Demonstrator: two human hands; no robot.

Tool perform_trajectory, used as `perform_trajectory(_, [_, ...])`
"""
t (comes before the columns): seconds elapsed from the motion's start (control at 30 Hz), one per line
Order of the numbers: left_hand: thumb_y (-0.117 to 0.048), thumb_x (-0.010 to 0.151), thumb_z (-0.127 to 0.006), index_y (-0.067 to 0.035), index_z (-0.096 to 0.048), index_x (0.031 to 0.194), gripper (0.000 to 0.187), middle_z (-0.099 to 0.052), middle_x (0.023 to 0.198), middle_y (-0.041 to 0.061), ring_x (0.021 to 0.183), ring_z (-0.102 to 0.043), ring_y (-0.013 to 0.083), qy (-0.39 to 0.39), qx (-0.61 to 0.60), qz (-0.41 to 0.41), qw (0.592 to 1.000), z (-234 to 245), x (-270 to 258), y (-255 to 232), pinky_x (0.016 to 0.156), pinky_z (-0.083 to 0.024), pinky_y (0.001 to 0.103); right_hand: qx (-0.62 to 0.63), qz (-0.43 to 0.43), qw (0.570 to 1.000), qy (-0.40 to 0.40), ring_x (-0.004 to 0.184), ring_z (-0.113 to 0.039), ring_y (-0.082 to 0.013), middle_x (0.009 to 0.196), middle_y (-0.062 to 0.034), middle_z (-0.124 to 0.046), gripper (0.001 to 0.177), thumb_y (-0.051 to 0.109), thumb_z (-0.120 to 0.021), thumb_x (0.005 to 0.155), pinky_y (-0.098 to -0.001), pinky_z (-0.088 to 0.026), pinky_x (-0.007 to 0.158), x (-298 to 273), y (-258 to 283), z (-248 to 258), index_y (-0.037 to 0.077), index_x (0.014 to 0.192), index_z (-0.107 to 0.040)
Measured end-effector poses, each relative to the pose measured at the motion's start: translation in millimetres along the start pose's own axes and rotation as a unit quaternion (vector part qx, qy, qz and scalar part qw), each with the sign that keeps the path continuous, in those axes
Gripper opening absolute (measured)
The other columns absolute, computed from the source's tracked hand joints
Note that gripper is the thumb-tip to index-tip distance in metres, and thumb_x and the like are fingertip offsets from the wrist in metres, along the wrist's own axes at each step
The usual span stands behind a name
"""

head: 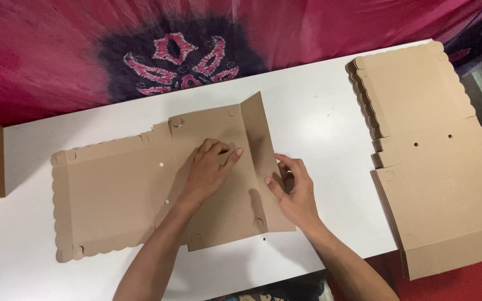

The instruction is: Folding and assembling a cardboard box from a flat template.

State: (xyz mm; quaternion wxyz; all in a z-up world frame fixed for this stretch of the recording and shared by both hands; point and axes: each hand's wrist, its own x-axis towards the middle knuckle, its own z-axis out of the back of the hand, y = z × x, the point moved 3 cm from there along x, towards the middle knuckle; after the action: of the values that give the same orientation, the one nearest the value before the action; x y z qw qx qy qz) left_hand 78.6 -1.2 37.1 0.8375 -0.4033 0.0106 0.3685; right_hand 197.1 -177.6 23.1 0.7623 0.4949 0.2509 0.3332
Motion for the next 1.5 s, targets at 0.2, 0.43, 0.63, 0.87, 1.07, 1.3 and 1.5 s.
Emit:
perform_trajectory(0.2, [-0.076,0.094,-0.040,-0.001,-0.063,0.128,0.085,-0.056,0.129,0.018,0.128,-0.056,0.0360,-0.010,-0.062,0.034,0.997,12.7,-4.2,-11.0,0.102,-0.051,0.048,0.044,0.007,0.998,0.038,0.124,-0.054,-0.0426,0.124,-0.0211,-0.056,0.058,0.017,-0.073,0.086,-0.0589,-0.045,0.103,-2.7,19.4,-3.0,0.002,0.138,-0.052])
perform_trajectory(0.43, [-0.078,0.090,-0.043,0.005,-0.059,0.130,0.094,-0.054,0.130,0.025,0.131,-0.053,0.0416,-0.005,-0.085,0.034,0.996,13.0,-7.2,-21.7,0.107,-0.048,0.054,0.092,0.004,0.993,0.071,0.132,-0.051,-0.0396,0.134,-0.0169,-0.056,0.061,0.027,-0.071,0.088,-0.0570,-0.043,0.108,-1.6,6.1,-12.6,0.009,0.143,-0.050])
perform_trajectory(0.63, [-0.082,0.083,-0.047,0.002,-0.057,0.133,0.099,-0.051,0.135,0.023,0.134,-0.051,0.0422,0.013,-0.059,0.054,0.997,18.6,-15.3,-32.8,0.108,-0.047,0.056,0.083,0.014,0.991,0.099,0.135,-0.050,-0.0349,0.139,-0.0126,-0.055,0.061,0.034,-0.067,0.090,-0.0548,-0.043,0.110,-3.1,9.2,-15.4,0.016,0.145,-0.048])
perform_trajectory(0.87, [-0.082,0.082,-0.049,0.002,-0.055,0.133,0.098,-0.052,0.132,0.024,0.133,-0.050,0.0429,0.008,-0.047,0.046,0.998,13.3,-10.2,-28.7,0.107,-0.044,0.059,0.075,0.043,0.988,0.129,0.137,-0.046,-0.0361,0.145,-0.0125,-0.050,0.078,0.011,-0.079,0.075,-0.0542,-0.042,0.112,-5.0,12.7,-16.4,0.013,0.145,-0.043])
perform_trajectory(1.07, [-0.083,0.080,-0.050,0.001,-0.054,0.134,0.100,-0.051,0.131,0.022,0.134,-0.047,0.0446,0.015,-0.043,0.053,0.998,14.5,-8.3,-28.6,0.108,-0.039,0.062,0.066,0.065,0.981,0.171,0.141,-0.040,-0.0389,0.151,-0.0154,-0.043,0.091,-0.006,-0.071,0.063,-0.0562,-0.040,0.114,-5.2,14.8,-16.2,0.011,0.147,-0.039])
perform_trajectory(1.3, [-0.082,0.081,-0.049,0.000,-0.054,0.135,0.097,-0.050,0.134,0.022,0.136,-0.045,0.0445,0.023,-0.047,0.051,0.997,12.4,-8.4,-24.8,0.112,-0.035,0.062,0.043,0.072,0.965,0.247,0.147,-0.030,-0.0396,0.162,-0.0163,-0.029,0.103,-0.005,-0.068,0.059,-0.0560,-0.032,0.118,-11.7,30.0,-10.2,0.014,0.154,-0.031])
perform_trajectory(1.5, [-0.075,0.082,-0.054,0.002,-0.050,0.137,0.095,-0.048,0.136,0.025,0.137,-0.043,0.0463,0.023,-0.085,0.050,0.995,15.5,-12.4,-23.7,0.112,-0.034,0.063,0.037,0.073,0.962,0.260,0.146,-0.029,-0.0466,0.161,-0.0229,-0.028,0.105,-0.004,-0.070,0.059,-0.0623,-0.030,0.116,-12.5,32.7,-10.8,0.011,0.154,-0.028])
